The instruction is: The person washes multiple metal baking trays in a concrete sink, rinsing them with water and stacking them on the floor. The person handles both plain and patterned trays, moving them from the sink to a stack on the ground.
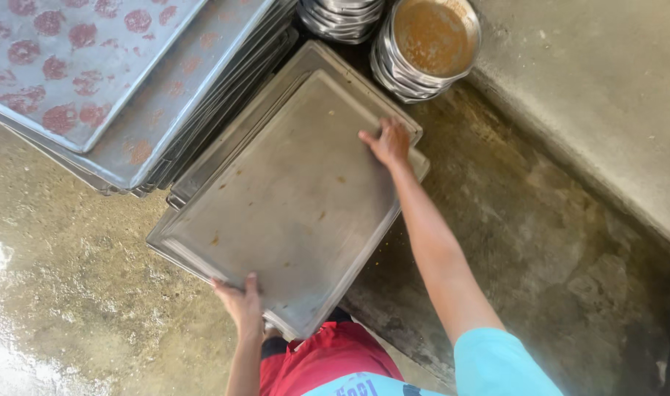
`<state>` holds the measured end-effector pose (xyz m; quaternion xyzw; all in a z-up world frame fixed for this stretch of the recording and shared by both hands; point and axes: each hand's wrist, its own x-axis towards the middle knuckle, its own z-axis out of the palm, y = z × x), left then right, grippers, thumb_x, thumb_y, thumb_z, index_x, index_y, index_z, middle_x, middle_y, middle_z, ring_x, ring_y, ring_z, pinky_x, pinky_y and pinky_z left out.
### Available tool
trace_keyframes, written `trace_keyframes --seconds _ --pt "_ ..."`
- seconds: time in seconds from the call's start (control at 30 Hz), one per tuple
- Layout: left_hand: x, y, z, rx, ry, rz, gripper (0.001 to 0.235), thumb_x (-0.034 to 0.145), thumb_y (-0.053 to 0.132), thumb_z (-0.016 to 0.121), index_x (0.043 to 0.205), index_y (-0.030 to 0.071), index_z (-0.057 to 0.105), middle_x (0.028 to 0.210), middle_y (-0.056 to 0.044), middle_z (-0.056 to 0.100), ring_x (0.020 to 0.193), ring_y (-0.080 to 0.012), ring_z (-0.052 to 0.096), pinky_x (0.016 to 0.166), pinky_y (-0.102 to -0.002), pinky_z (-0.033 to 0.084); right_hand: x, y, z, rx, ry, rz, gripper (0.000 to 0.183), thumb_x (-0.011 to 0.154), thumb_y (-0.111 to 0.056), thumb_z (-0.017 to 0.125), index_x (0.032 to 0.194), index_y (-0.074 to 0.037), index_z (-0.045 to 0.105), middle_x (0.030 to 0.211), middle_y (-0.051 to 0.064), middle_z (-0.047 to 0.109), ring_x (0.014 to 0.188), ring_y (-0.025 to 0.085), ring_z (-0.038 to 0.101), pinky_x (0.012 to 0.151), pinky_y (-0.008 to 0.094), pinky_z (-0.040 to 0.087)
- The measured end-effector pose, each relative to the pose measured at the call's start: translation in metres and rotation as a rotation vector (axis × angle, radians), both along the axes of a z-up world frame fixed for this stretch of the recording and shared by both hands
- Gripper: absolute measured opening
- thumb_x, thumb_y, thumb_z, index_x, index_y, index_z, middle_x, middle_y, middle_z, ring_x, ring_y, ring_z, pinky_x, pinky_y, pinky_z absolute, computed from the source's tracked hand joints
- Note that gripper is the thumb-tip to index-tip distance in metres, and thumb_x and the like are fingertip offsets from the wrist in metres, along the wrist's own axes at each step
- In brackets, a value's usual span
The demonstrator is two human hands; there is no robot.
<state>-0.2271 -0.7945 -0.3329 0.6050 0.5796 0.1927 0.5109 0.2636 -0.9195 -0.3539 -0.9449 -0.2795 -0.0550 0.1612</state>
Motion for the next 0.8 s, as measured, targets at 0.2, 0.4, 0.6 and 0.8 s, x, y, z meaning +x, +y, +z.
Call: trace_keyframes --seconds 0.2,0.4,0.6,0.8 --pt "-0.046 0.025 -0.004 -0.064 -0.138 0.246 0.054 0.097 0.015 0.069 0.142 -0.001 0.043 0.142 -0.022 0.056 0.128 -0.0342 0.058 0.11 -0.047 0.048 0.009 0.013 -0.007 0.022 -0.031 0.201 0.053 0.091 -0.052 0.072 0.121 -0.008 0.071 0.139 0.024 0.055 0.129 0.041 0.047 0.105 0.053 0.039" --pt "-0.062 0.012 -0.017 -0.293 -0.529 0.23 0.062 0.091 0.014 0.068 0.147 0.004 0.044 0.137 -0.013 0.059 0.126 -0.0257 0.058 0.105 -0.042 0.052 0.123 0.067 -0.015 0.035 0.07 0.158 0.051 0.101 -0.04 0.066 0.129 0.002 0.064 0.124 0.027 0.063 0.118 0.045 0.059 0.101 0.05 0.048" --pt "-0.078 0.012 -0.037 -0.532 -0.714 0.27 0.074 0.09 0.024 0.068 0.156 0.012 0.039 0.143 -0.01 0.054 0.129 -0.0288 0.054 0.102 -0.048 0.049 0.11 0.078 -0.038 0.117 0.141 0.061 0.048 0.096 -0.049 0.065 0.11 -0.004 0.075 0.105 0.024 0.072 0.099 0.044 0.068 0.086 0.053 0.052" --pt "-0.084 0.025 -0.034 -0.524 -0.654 0.208 0.077 0.092 0.03 0.071 0.159 0.007 0.04 0.147 -0.015 0.052 0.134 -0.0322 0.052 0.107 -0.05 0.048 0.038 0.08 -0.043 0.192 0.46 0.076 0.062 0.098 -0.062 0.054 0.102 -0.005 0.077 0.101 0.021 0.075 0.097 0.04 0.072 0.087 0.048 0.056"
